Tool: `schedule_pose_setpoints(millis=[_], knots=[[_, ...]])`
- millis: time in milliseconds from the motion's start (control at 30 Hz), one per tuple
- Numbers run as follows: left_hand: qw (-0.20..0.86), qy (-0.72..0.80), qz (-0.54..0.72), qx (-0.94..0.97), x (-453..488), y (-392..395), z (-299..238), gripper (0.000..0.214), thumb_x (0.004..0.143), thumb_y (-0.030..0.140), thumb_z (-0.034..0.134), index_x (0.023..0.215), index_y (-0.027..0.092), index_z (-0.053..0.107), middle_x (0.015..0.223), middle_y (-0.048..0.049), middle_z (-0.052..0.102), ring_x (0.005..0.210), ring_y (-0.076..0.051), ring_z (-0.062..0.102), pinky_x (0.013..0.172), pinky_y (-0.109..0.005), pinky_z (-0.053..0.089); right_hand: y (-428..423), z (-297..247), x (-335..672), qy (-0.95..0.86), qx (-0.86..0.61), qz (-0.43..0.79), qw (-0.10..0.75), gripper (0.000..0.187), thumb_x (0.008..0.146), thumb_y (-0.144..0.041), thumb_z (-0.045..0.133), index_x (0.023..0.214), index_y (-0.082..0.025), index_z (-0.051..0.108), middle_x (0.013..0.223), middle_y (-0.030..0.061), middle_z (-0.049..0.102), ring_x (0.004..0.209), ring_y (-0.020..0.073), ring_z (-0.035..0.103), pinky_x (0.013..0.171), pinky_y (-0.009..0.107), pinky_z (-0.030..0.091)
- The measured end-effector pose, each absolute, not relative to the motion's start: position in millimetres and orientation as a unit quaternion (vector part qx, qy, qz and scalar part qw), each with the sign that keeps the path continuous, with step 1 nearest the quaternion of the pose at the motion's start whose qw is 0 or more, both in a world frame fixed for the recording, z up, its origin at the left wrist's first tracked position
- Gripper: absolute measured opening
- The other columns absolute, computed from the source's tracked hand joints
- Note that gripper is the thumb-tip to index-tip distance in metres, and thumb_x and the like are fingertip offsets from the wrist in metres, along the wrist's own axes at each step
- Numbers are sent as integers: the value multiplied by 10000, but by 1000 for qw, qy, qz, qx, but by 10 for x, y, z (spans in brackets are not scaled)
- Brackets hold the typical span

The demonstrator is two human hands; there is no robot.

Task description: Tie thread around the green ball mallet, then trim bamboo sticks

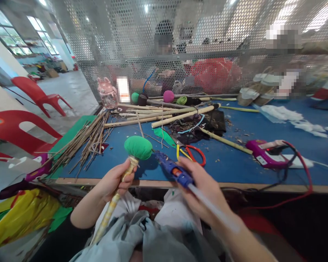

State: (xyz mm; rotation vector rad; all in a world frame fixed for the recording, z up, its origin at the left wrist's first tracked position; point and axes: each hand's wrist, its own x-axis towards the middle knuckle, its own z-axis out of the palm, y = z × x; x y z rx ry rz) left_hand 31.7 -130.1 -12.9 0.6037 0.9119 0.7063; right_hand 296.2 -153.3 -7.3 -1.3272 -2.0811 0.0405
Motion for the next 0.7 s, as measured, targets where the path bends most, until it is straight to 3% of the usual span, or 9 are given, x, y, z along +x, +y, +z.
schedule_pose_setpoints(millis=[100, 233, 400, 700], knots=[[786, 430, 342, 285, 295, -1311, -100, 379, 773, 566, 480, 813, 189, 463, 503, 96, 281, 359, -9, 147, 309, -106, 127, -1737, -65, 2657, -768, -517, 25, 378, 323, 827, -282, 493, 1145, -225, 507, 1025, 66, 654, 854, 199, 652, 740, 281, 523], [766, 444, 350, 307, 273, -1343, -70, 364, 781, 555, 478, 820, 193, 457, 511, 92, 302, 362, -9, 164, 313, -104, 146, -1828, -103, 2550, -731, -523, 21, 439, 369, 806, -263, 539, 1171, -223, 503, 1021, 59, 669, 846, 199, 661, 743, 269, 531], [747, 444, 358, 342, 308, -1372, -71, 361, 777, 545, 490, 810, 190, 438, 555, 78, 354, 377, -10, 222, 321, -101, 166, -1809, -156, 2493, -812, -446, 39, 373, 437, 822, -200, 463, 1259, -204, 443, 1013, 72, 675, 861, 191, 660, 708, 256, 544], [726, 448, 363, 375, 321, -1395, -81, 377, 773, 560, 481, 811, 189, 427, 566, 75, 367, 374, -13, 230, 320, -109, 193, -1774, -236, 2427, -806, -468, 14, 362, 438, 826, -228, 445, 1263, -203, 474, 1077, 85, 652, 916, 222, 646, 759, 322, 551]])
